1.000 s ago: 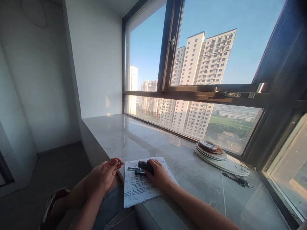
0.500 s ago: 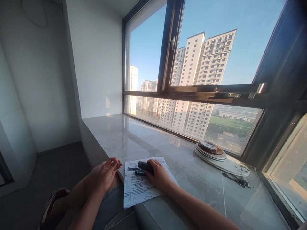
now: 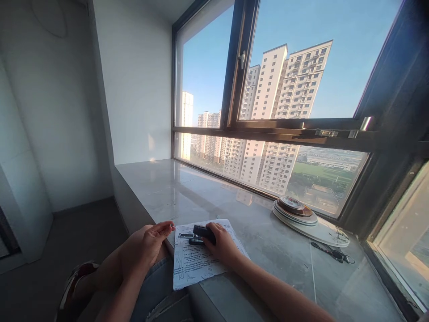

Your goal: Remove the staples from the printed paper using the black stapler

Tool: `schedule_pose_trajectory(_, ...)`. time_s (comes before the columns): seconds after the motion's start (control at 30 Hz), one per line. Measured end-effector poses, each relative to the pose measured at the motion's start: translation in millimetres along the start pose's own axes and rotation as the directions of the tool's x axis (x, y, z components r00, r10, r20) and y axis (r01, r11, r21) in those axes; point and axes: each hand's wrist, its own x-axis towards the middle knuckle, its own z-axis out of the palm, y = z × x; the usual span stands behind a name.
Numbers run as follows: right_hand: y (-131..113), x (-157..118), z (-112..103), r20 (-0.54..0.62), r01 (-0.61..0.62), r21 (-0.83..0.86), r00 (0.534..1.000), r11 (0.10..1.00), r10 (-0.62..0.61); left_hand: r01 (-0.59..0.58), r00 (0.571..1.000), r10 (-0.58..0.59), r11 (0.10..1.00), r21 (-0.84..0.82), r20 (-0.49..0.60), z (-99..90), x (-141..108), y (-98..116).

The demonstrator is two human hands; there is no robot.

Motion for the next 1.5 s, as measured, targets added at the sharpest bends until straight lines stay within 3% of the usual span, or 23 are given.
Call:
schedule_pose_trajectory(0.2,0.4,-0.5,-0.4,0.023,-0.017,0.015,1.0,1.0,0.016,-0.044,0.992,0.028,0.989,0.138,0.121,15.2,-17.0,18.1)
schedule_pose_trajectory(0.37,-0.2,-0.4,-0.8,0.025,-0.015,0.02,1.0,1.0,0.015,-0.085,0.987,0.047,0.966,0.244,0.154,22.8,-19.6,21.6)
schedule_pose_trajectory(0.6,-1.8,-0.8,-2.7,0.042,-0.017,0.003,0.999,1.0,0.017,-0.245,0.952,0.103,0.825,0.51,0.29,28.3,-16.6,20.0)
schedule_pose_trajectory(1.03,4.6,-1.0,1.1,0.027,0.016,-0.013,1.0,1.0,-0.015,-0.216,0.962,0.11,0.87,0.444,0.251,26.0,-4.2,11.6)
schedule_pose_trajectory(1.5,2.9,-0.7,-0.8,0.039,0.008,-0.018,0.999,1.0,-0.007,-0.242,0.957,0.104,0.805,0.542,0.272,27.0,-9.0,17.1)
